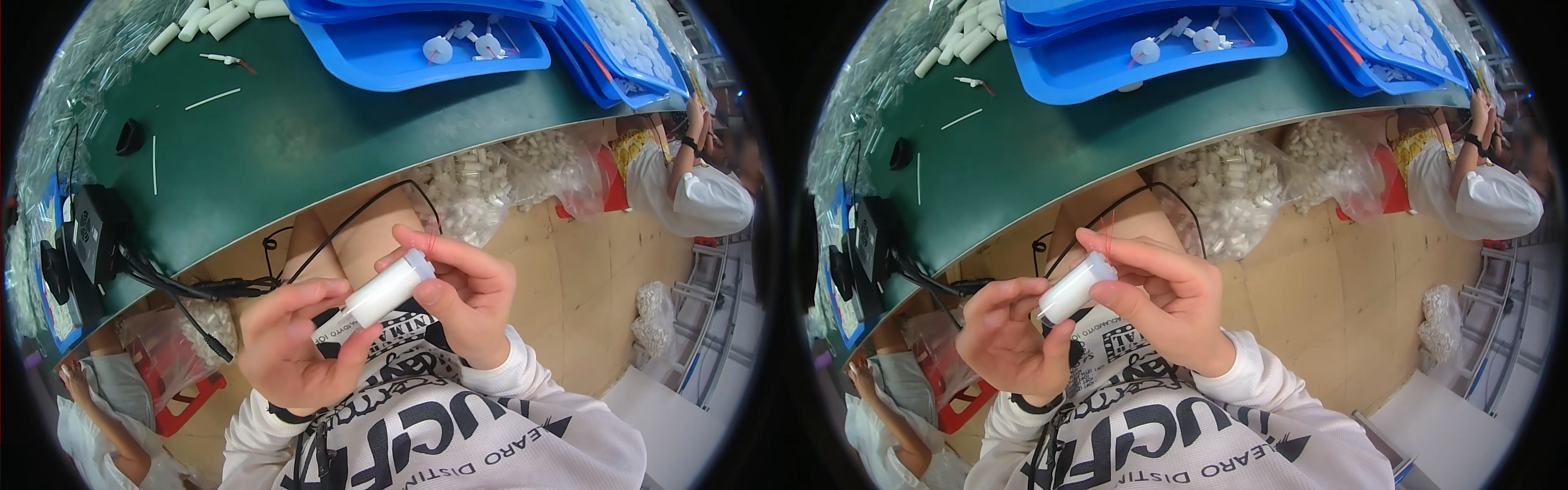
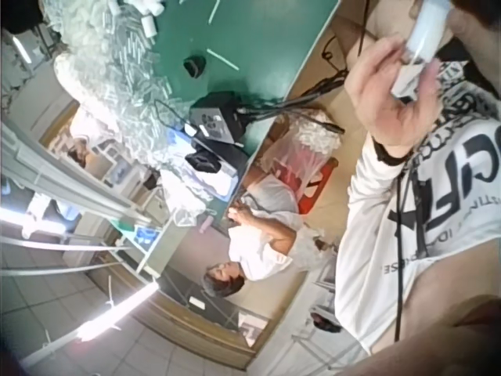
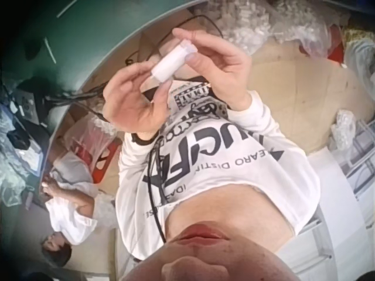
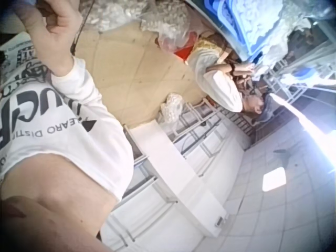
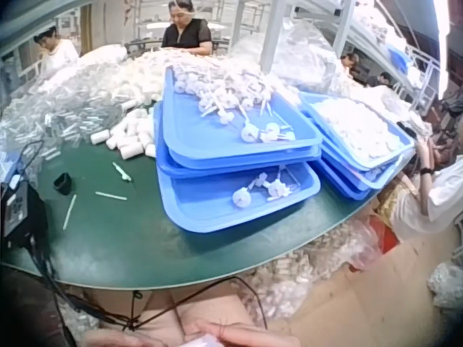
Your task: The person repeatedly picks up white cylindrical plastic bodies and small white plastic caps from blue trays on a green table. They insert the caps into the bodies by hand, aligning the parts and pressing them together to form a single unit. The process is repeated continuously for multiple units throughout the clip.
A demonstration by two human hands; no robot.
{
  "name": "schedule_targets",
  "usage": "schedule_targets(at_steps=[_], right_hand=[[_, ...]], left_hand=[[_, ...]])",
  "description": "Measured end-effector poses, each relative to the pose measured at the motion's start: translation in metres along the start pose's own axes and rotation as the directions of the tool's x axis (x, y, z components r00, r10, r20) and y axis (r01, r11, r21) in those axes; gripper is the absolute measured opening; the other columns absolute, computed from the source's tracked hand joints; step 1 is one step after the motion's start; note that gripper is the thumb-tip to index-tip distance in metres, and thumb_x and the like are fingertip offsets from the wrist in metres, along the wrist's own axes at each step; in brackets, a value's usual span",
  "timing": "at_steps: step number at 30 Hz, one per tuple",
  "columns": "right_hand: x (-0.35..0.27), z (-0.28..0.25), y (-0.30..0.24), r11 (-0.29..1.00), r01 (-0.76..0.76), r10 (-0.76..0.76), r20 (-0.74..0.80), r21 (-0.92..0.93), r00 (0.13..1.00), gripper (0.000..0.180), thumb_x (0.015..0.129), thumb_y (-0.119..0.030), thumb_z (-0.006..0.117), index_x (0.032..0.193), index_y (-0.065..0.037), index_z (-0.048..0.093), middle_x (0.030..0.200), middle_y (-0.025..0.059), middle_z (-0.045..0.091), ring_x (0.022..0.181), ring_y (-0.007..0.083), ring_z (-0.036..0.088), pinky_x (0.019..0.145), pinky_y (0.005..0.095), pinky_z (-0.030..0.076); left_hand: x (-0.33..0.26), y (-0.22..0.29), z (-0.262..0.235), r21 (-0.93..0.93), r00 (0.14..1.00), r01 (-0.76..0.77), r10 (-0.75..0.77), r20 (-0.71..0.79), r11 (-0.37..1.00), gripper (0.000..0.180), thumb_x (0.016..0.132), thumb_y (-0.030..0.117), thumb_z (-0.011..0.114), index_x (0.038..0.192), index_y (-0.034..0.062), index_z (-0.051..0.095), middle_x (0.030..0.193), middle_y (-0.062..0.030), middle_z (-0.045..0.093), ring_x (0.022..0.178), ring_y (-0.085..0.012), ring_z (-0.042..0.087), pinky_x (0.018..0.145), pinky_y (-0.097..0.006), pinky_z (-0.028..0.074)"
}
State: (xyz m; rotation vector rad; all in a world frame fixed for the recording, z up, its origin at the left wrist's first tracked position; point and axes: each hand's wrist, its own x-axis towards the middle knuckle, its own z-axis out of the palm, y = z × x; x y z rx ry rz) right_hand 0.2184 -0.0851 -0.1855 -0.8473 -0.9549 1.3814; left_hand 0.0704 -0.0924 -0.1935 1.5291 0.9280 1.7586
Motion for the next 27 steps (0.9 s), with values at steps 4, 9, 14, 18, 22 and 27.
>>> schedule_targets(at_steps=[4,9,14,18,22,27], right_hand=[[0.002,0.007,-0.003,0.996,0.025,-0.016,-0.101,0.086,0.995,0.029,0.078,0.002,0.065,0.105,0.010,0.055,0.102,0.0184,0.061,0.095,0.0214,0.061,0.081,0.0312,0.052],[-0.005,0.000,0.014,0.976,0.154,-0.136,-0.121,0.155,0.983,0.029,0.072,0.009,0.068,0.098,0.009,0.057,0.099,0.0169,0.061,0.095,0.0216,0.061,0.083,0.0313,0.053],[-0.006,-0.007,0.021,0.981,0.187,-0.182,-0.092,0.047,0.979,0.028,0.072,0.008,0.069,0.098,0.009,0.058,0.097,0.0171,0.062,0.093,0.0229,0.062,0.082,0.0325,0.052],[-0.009,-0.012,0.023,0.979,0.199,-0.194,-0.097,0.036,0.976,0.026,0.073,0.007,0.070,0.096,0.008,0.059,0.096,0.0174,0.063,0.092,0.0234,0.063,0.080,0.0320,0.052],[-0.010,-0.020,0.023,0.975,0.220,-0.221,-0.037,-0.009,0.975,0.024,0.073,0.007,0.069,0.094,0.008,0.058,0.096,0.0169,0.063,0.092,0.0233,0.063,0.079,0.0311,0.051],[-0.011,-0.023,0.022,0.979,0.186,-0.195,-0.105,-0.089,0.975,0.022,0.079,0.003,0.064,0.098,0.003,0.053,0.094,0.0167,0.063,0.089,0.0244,0.063,0.078,0.0336,0.051]], left_hand=[[0.000,0.002,-0.005,0.133,0.991,0.100,-0.110,0.072,0.986,0.037,0.067,-0.006,0.073,0.098,-0.0005,0.053,0.101,-0.0188,0.055,0.082,-0.0251,0.063,0.068,-0.032,0.054],[-0.002,0.003,-0.005,0.226,0.992,0.061,-0.083,0.090,0.972,0.027,0.067,-0.005,0.073,0.090,-0.0013,0.060,0.097,-0.0165,0.057,0.080,-0.0244,0.062,0.068,-0.030,0.053],[-0.008,-0.002,-0.003,0.247,0.995,0.056,-0.075,0.071,0.967,0.023,0.067,-0.005,0.073,0.087,-0.0014,0.061,0.097,-0.0158,0.058,0.080,-0.0237,0.062,0.066,-0.029,0.053],[-0.007,0.000,-0.002,0.292,0.992,0.047,-0.078,0.096,0.955,0.022,0.068,-0.005,0.073,0.086,-0.0014,0.062,0.096,-0.0160,0.059,0.079,-0.0236,0.062,0.065,-0.028,0.052],[-0.009,0.002,-0.002,0.257,0.991,0.040,-0.071,0.110,0.966,0.021,0.068,-0.005,0.072,0.087,-0.0014,0.062,0.095,-0.0167,0.060,0.079,-0.0232,0.062,0.065,-0.027,0.052],[-0.007,-0.007,0.002,0.261,0.977,0.092,-0.138,0.164,0.961,0.024,0.068,-0.003,0.072,0.089,-0.0027,0.062,0.097,-0.0168,0.061,0.082,-0.0233,0.061,0.067,-0.028,0.051]])
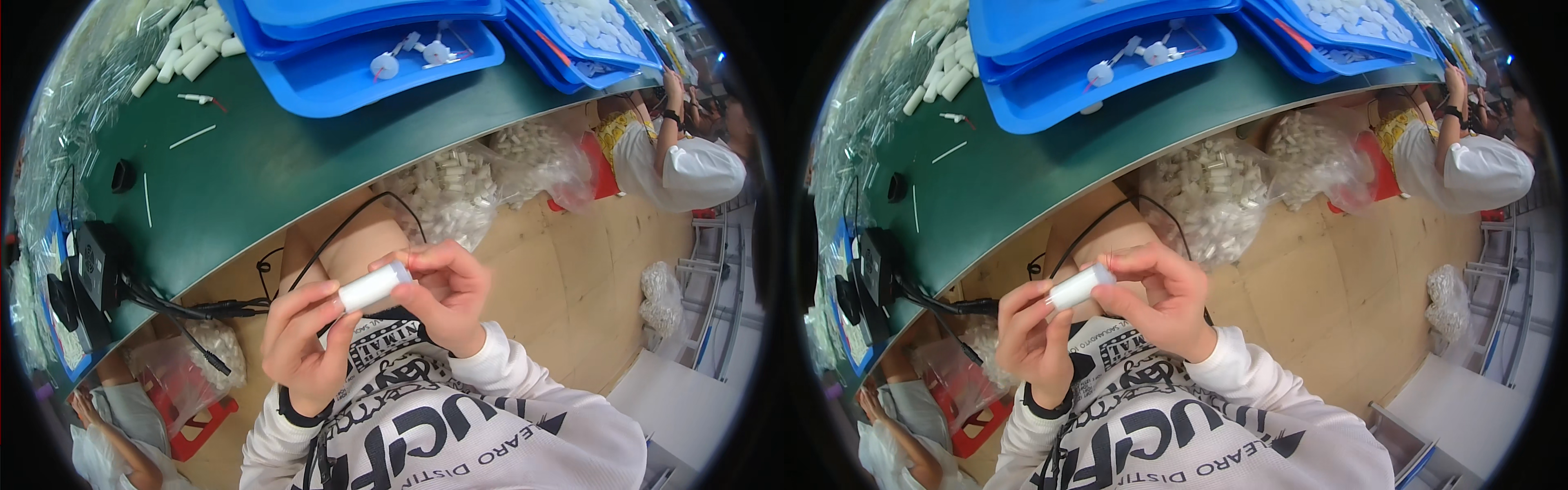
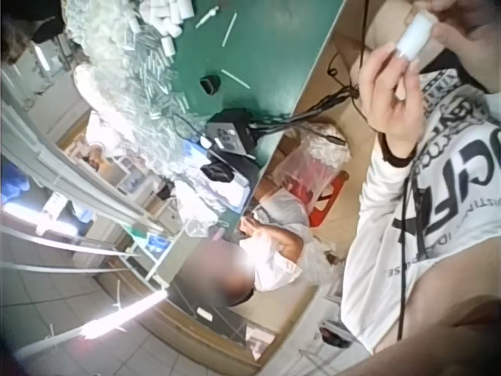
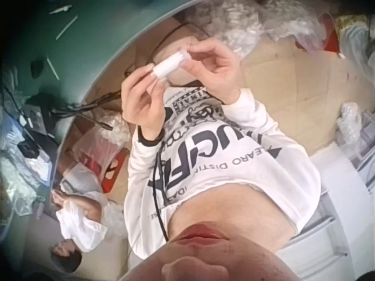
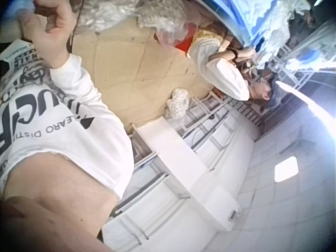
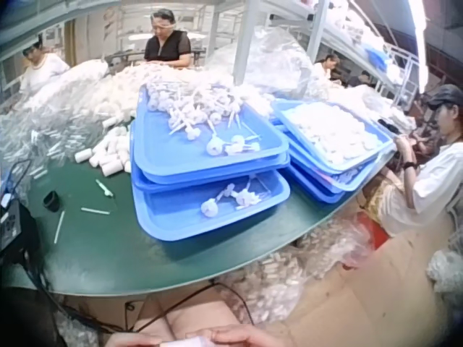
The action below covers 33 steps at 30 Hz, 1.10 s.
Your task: The person repeatedly picks up white cylindrical plastic bodies and small white plastic caps from blue trays on a green table. They insert the caps into the bodies by hand, aligning the parts and pressing them together to form a single unit. The process is repeated continuously for multiple units throughout the clip.
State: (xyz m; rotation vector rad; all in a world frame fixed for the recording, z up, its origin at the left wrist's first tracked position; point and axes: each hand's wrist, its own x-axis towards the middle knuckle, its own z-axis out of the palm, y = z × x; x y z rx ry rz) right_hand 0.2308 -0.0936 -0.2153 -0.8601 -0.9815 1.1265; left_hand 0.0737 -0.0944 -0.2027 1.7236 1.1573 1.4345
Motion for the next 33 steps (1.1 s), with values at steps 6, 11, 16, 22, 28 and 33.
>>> schedule_targets(at_steps=[6,11,16,22,28,33], right_hand=[[0.045,-0.063,0.015,0.989,-0.145,0.134,-0.358,-0.004,0.924,0.029,0.082,-0.003,0.063,0.109,0.002,0.055,0.089,0.0091,0.064,0.075,0.0140,0.061,0.072,0.0255,0.050],[0.081,-0.221,0.130,0.598,-0.542,0.177,-0.562,-0.590,0.808,0.038,0.072,-0.021,0.070,0.100,0.003,0.062,0.078,0.0129,0.068,0.074,0.0175,0.066,0.071,0.0283,0.049],[0.061,-0.303,0.233,0.144,-0.561,-0.011,-0.568,-0.815,0.823,0.046,0.067,-0.034,0.076,0.097,-0.003,0.059,0.069,0.0142,0.065,0.069,0.0272,0.065,0.069,0.0361,0.050],[0.060,-0.230,0.183,0.097,-0.644,-0.129,-0.652,-0.758,0.747,0.052,0.074,-0.035,0.070,0.108,-0.002,0.048,0.091,0.0218,0.063,0.086,0.0393,0.060,0.076,0.0429,0.046],[0.050,-0.198,0.156,0.498,-0.332,-0.211,-0.483,-0.801,0.850,0.033,0.085,-0.022,0.057,0.108,-0.001,0.046,0.084,0.0158,0.061,0.068,0.0264,0.059,0.061,0.0358,0.046],[0.002,-0.173,0.112,0.846,-0.258,-0.004,-0.489,-0.467,0.872,0.024,0.087,-0.008,0.049,0.111,-0.005,0.046,0.079,0.0064,0.058,0.061,0.0094,0.051,0.054,0.0219,0.042]], left_hand=[[0.024,0.017,-0.017,0.135,0.968,0.096,-0.124,0.218,0.986,0.041,0.064,0.003,0.074,0.103,-0.0016,0.062,0.108,-0.0161,0.059,0.099,-0.0285,0.059,0.082,-0.033,0.048],[0.057,0.068,-0.073,0.203,0.844,0.050,-0.150,0.515,0.978,0.038,0.065,0.004,0.074,0.101,-0.0006,0.063,0.104,-0.0148,0.060,0.092,-0.0267,0.061,0.078,-0.031,0.049],[0.099,0.104,-0.125,0.448,0.820,0.070,-0.307,0.483,0.891,0.043,0.062,0.007,0.075,0.102,0.0001,0.062,0.096,-0.0130,0.063,0.086,-0.0233,0.062,0.073,-0.029,0.049],[0.229,0.030,-0.201,0.839,0.817,0.282,-0.575,0.045,0.466,0.035,0.079,0.027,0.064,0.093,-0.0049,0.061,0.074,-0.0096,0.059,0.060,-0.0121,0.056,0.053,-0.025,0.044],[0.304,-0.087,-0.210,0.899,0.856,0.308,-0.503,-0.118,0.312,0.038,0.073,0.025,0.069,0.090,-0.0071,0.059,0.083,-0.0188,0.063,0.076,-0.0283,0.064,0.067,-0.034,0.052],[0.314,-0.141,-0.214,0.985,0.943,0.088,-0.330,-0.035,0.147,0.034,0.069,0.009,0.062,0.100,-0.0045,0.058,0.101,-0.0256,0.060,0.100,-0.0379,0.057,0.086,-0.040,0.046]])
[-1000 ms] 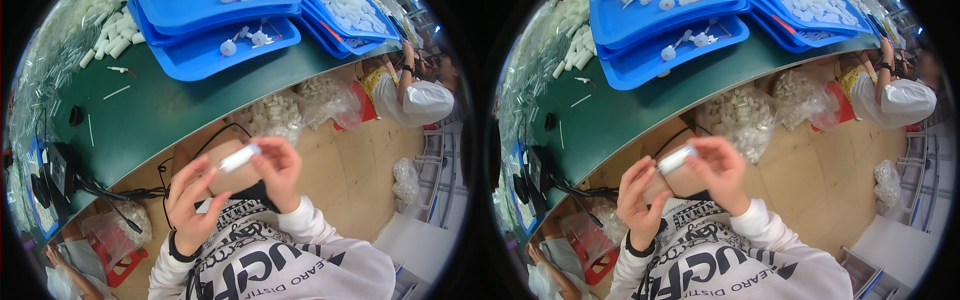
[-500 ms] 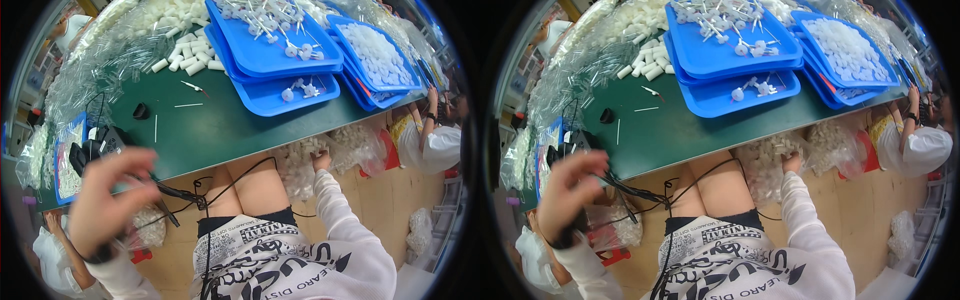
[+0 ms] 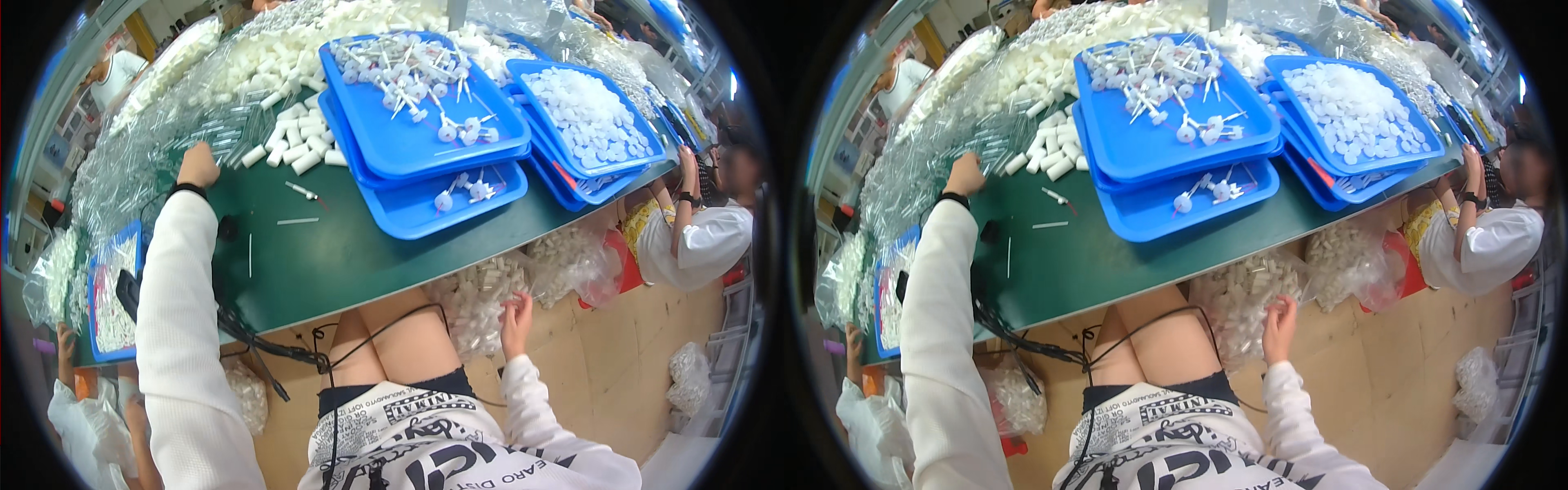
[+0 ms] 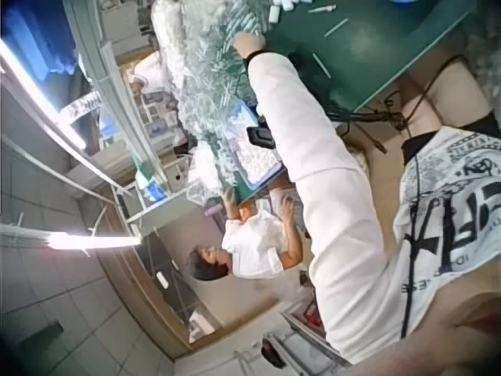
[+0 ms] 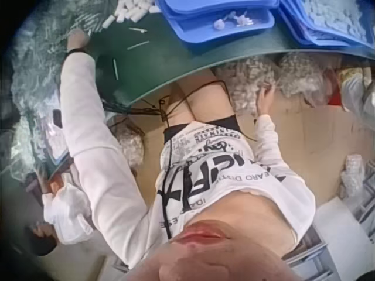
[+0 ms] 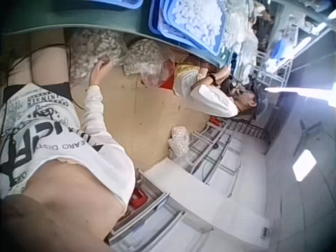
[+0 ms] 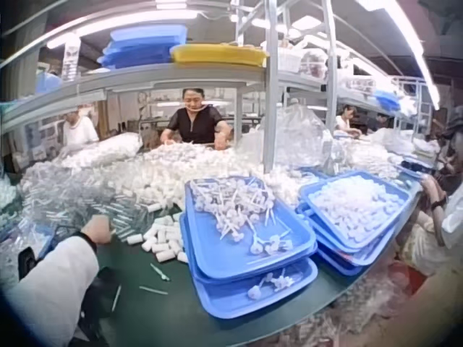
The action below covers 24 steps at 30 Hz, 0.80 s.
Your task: The person repeatedly picks up white cylindrical plastic bodies and small white plastic caps from blue trays on a green table. They insert the caps into the bodies by hand, aligning the parts and pressing them together to form a single unit. The process is repeated continuously for multiple units throughout the clip.
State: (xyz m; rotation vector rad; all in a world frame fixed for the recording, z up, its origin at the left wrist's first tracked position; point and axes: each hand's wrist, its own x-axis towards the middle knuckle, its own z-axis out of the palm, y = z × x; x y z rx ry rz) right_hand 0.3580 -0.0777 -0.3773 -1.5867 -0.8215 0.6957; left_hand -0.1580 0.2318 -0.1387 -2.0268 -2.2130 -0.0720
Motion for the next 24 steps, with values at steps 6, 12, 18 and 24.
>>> schedule_targets(at_steps=[6,12,18,24], right_hand=[[-0.003,-0.028,-0.088,0.986,0.147,-0.141,-0.081,0.073,0.987,0.020,0.088,-0.004,0.044,0.108,-0.002,0.046,0.074,0.0054,0.057,0.059,0.0086,0.049,0.055,0.0203,0.039],[0.079,0.021,-0.269,0.839,0.525,-0.542,0.127,0.142,0.831,0.018,0.083,0.002,0.044,0.097,0.001,0.054,0.068,0.0048,0.057,0.060,0.0086,0.050,0.056,0.0208,0.040],[0.187,0.096,-0.355,0.758,0.629,-0.482,0.503,-0.171,0.717,0.019,0.080,-0.011,0.051,0.094,0.000,0.060,0.075,0.0079,0.064,0.065,0.0118,0.059,0.058,0.0233,0.047],[0.258,0.167,-0.343,0.543,0.534,-0.275,0.464,-0.647,0.842,0.029,0.074,-0.019,0.057,0.097,-0.002,0.065,0.090,0.0159,0.067,0.085,0.0259,0.065,0.072,0.0348,0.052]], left_hand=[[-0.005,0.053,-0.031,-0.138,0.984,0.005,-0.030,-0.178,0.990,0.026,0.070,0.010,0.054,0.091,-0.0047,0.055,0.098,-0.0239,0.059,0.095,-0.0412,0.055,0.083,-0.043,0.044],[-0.018,0.075,-0.008,-0.314,0.906,-0.422,0.386,-0.174,0.850,0.022,0.060,-0.002,0.061,0.078,0.0009,0.049,0.083,-0.0183,0.056,0.081,-0.0365,0.054,0.069,-0.040,0.043],[-0.026,0.073,-0.017,-0.353,0.944,-0.299,0.222,-0.243,0.886,0.021,0.062,-0.004,0.058,0.080,0.0013,0.048,0.077,-0.0166,0.058,0.076,-0.0350,0.057,0.068,-0.037,0.044],[-0.077,0.104,-0.099,-0.640,0.898,-0.360,0.066,-0.435,0.679,0.022,0.071,0.000,0.061,0.089,0.0023,0.049,0.075,-0.0056,0.058,0.073,-0.0154,0.059,0.065,-0.028,0.046]])
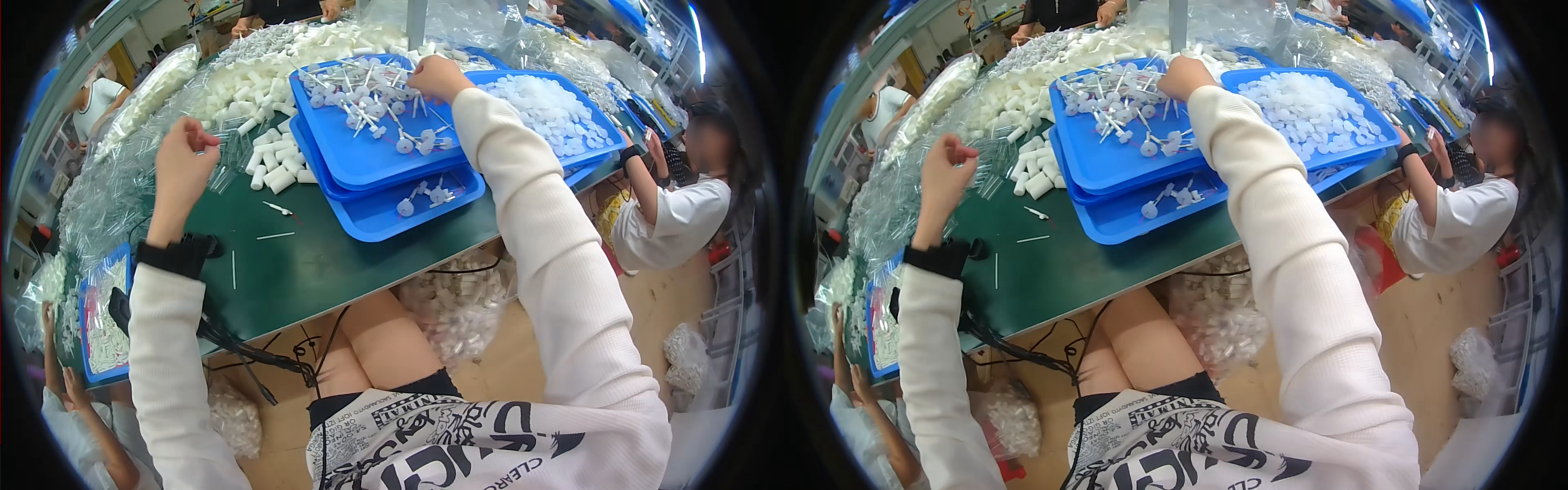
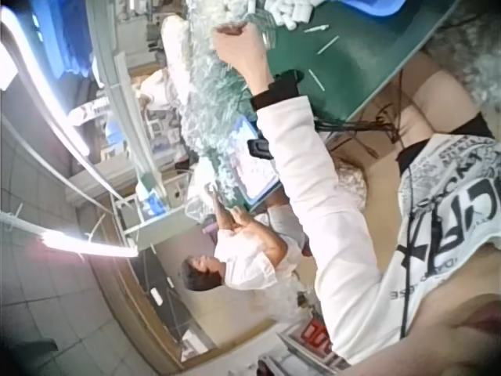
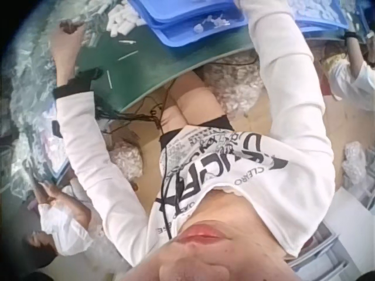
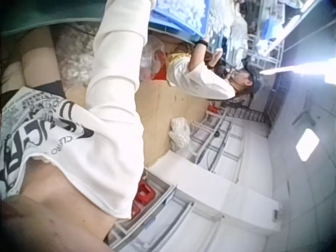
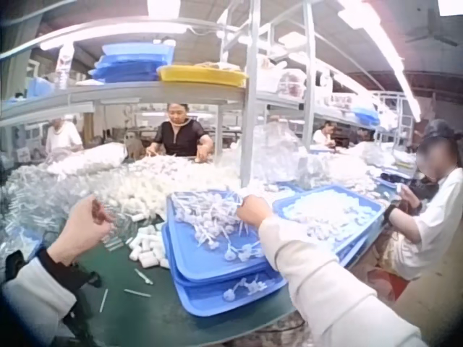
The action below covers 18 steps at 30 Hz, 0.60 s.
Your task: The person repeatedly picks up white cylindrical plastic bodies and small white plastic caps from blue trays on a green table. They insert the caps into the bodies by hand, aligning the parts and pressing them together to form a single unit. The process is repeated continuously for multiple units throughout the clip.
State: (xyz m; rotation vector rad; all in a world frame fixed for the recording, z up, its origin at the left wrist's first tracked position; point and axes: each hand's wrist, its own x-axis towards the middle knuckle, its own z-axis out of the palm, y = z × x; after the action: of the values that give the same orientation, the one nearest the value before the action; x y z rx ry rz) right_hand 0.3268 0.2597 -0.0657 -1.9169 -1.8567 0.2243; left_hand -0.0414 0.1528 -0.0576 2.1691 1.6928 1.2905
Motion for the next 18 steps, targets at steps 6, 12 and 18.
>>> schedule_targets(at_steps=[6,12,18], right_hand=[[-0.013,0.012,-0.015,0.996,0.004,-0.008,-0.049,-0.088,0.999,0.040,0.072,-0.017,0.058,0.111,-0.009,0.059,0.106,0.0160,0.062,0.098,0.0284,0.061,0.081,0.0378,0.049],[-0.040,-0.015,-0.012,0.992,-0.029,0.032,-0.022,0.121,0.999,0.041,0.070,-0.016,0.059,0.111,-0.012,0.060,0.085,0.0109,0.066,0.064,0.0218,0.064,0.063,0.0302,0.052],[-0.078,-0.029,-0.012,0.914,0.354,-0.285,-0.306,0.198,0.908,0.024,0.076,-0.012,0.060,0.099,-0.010,0.067,0.081,0.0067,0.065,0.068,0.0122,0.061,0.059,0.0248,0.050]], left_hand=[[-0.077,0.097,-0.059,-0.609,0.982,0.165,-0.072,0.174,0.776,0.020,0.075,-0.003,0.058,0.085,0.0050,0.042,0.091,-0.0069,0.053,0.083,-0.0149,0.056,0.071,-0.026,0.046],[-0.172,0.123,-0.034,-0.808,0.804,0.588,-0.081,0.589,-0.034,0.022,0.078,-0.006,0.050,0.093,0.0036,0.037,0.101,-0.0146,0.044,0.094,-0.0263,0.056,0.061,-0.043,0.059],[-0.207,0.110,0.014,-0.560,0.541,0.757,-0.157,0.826,-0.337,0.018,0.079,-0.005,0.046,0.093,0.0043,0.042,0.105,-0.0133,0.046,0.090,-0.0249,0.056,0.046,-0.034,0.056]])
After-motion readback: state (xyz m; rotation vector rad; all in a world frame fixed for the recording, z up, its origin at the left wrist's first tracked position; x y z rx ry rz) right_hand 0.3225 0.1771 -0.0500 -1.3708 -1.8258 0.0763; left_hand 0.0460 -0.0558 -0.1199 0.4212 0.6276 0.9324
